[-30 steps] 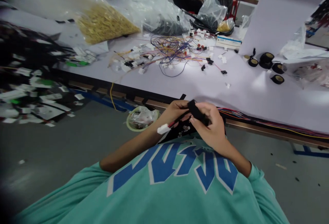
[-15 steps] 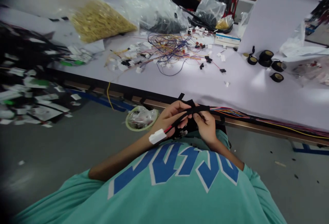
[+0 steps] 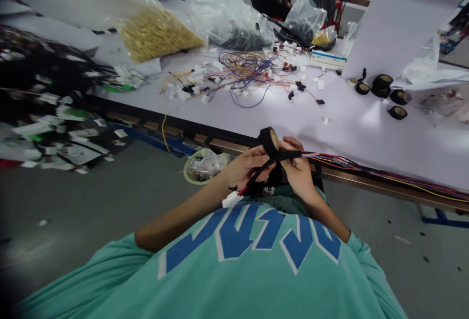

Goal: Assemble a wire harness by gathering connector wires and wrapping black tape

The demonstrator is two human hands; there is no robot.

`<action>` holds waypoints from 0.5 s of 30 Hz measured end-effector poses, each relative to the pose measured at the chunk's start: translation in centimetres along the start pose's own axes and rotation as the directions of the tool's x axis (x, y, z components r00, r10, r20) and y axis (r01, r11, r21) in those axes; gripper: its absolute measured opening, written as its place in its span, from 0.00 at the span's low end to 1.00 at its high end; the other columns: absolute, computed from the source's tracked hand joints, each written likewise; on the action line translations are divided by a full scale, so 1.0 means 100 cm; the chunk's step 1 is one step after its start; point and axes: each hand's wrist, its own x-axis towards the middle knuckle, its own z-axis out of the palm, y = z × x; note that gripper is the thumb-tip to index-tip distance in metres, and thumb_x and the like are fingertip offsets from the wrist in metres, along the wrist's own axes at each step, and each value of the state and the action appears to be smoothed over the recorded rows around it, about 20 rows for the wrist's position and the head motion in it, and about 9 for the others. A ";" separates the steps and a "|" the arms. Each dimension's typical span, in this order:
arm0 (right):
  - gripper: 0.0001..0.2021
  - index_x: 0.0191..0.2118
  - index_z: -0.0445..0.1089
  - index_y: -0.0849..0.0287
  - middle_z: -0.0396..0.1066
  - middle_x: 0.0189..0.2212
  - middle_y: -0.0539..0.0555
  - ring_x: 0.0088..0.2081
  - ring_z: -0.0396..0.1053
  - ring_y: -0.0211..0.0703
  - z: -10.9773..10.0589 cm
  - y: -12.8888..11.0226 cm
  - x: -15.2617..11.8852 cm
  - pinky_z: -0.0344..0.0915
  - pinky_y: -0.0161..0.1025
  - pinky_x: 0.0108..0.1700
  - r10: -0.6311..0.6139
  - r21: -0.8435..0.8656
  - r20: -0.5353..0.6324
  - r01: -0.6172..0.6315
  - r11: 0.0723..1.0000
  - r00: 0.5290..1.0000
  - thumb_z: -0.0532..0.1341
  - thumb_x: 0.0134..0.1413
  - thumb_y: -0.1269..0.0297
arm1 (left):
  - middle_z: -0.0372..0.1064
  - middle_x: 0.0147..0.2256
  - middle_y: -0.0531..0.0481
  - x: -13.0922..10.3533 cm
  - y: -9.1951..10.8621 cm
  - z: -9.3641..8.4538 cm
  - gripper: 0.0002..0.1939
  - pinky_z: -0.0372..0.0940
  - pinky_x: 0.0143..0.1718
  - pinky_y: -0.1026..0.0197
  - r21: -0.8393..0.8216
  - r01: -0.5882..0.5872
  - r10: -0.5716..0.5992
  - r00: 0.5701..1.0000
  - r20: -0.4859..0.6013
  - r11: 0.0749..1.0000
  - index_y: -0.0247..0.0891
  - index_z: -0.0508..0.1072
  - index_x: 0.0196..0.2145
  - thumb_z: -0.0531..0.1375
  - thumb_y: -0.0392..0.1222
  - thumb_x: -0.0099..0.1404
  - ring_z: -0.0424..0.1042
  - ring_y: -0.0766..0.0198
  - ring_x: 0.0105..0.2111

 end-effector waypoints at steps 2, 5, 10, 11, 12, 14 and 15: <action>0.08 0.39 0.71 0.53 0.71 0.30 0.51 0.35 0.68 0.39 -0.012 -0.008 -0.010 0.65 0.37 0.37 -0.117 -0.248 0.012 0.116 0.962 0.993 0.57 0.54 0.63 | 0.67 0.17 0.55 0.001 -0.001 0.001 0.21 0.46 0.10 0.73 -0.028 -0.010 0.010 1.000 0.016 1.000 0.32 0.72 0.33 0.70 0.39 0.40 0.53 0.79 0.09; 0.08 0.40 0.70 0.53 0.70 0.26 0.49 0.28 0.66 0.37 -0.016 -0.023 -0.020 0.62 0.35 0.32 -0.454 -0.506 0.092 0.434 0.745 0.886 0.57 0.55 0.69 | 0.67 0.17 0.54 0.004 -0.003 0.001 0.20 0.47 0.10 0.74 -0.071 0.009 -0.009 1.000 -0.005 0.997 0.31 0.73 0.35 0.68 0.35 0.41 0.53 0.79 0.09; 0.07 0.37 0.72 0.53 0.69 0.27 0.51 0.28 0.64 0.39 0.003 -0.042 -0.009 0.60 0.38 0.32 -0.576 -0.714 0.337 0.601 0.358 0.744 0.59 0.52 0.69 | 0.65 0.16 0.55 0.008 -0.007 -0.003 0.13 0.47 0.11 0.74 -0.115 -0.035 0.019 0.990 -0.139 0.993 0.29 0.75 0.32 0.62 0.28 0.45 0.54 0.78 0.10; 0.07 0.34 0.72 0.53 0.68 0.26 0.50 0.28 0.63 0.38 0.004 -0.044 -0.005 0.60 0.38 0.31 -0.578 -0.696 0.355 0.620 0.361 0.735 0.57 0.53 0.70 | 0.65 0.17 0.54 0.009 -0.008 -0.005 0.13 0.47 0.11 0.74 -0.117 -0.030 0.014 0.991 -0.133 0.993 0.29 0.75 0.32 0.62 0.28 0.45 0.55 0.78 0.10; 0.09 0.31 0.72 0.53 0.68 0.25 0.50 0.27 0.63 0.37 0.004 -0.045 -0.002 0.61 0.37 0.31 -0.591 -0.653 0.350 0.642 0.402 0.727 0.56 0.54 0.71 | 0.65 0.17 0.54 0.011 -0.009 -0.007 0.13 0.47 0.10 0.74 -0.119 -0.019 0.006 0.994 -0.107 0.993 0.29 0.75 0.32 0.62 0.28 0.44 0.54 0.78 0.10; 0.10 0.31 0.72 0.53 0.68 0.26 0.50 0.29 0.65 0.36 -0.001 -0.046 0.001 0.63 0.35 0.32 -0.600 -0.518 0.280 0.644 0.562 0.749 0.54 0.55 0.72 | 0.63 0.15 0.55 0.014 -0.011 -0.010 0.13 0.47 0.10 0.73 -0.125 -0.009 0.005 1.000 -0.031 0.992 0.30 0.75 0.31 0.62 0.29 0.43 0.53 0.77 0.10; 0.10 0.32 0.72 0.53 0.69 0.28 0.50 0.30 0.66 0.36 -0.005 -0.046 0.000 0.64 0.35 0.33 -0.577 -0.445 0.232 0.612 0.653 0.783 0.55 0.55 0.71 | 0.62 0.14 0.55 0.015 -0.012 -0.012 0.12 0.48 0.11 0.73 -0.125 -0.009 0.010 1.000 0.007 0.992 0.30 0.75 0.30 0.63 0.30 0.43 0.53 0.77 0.10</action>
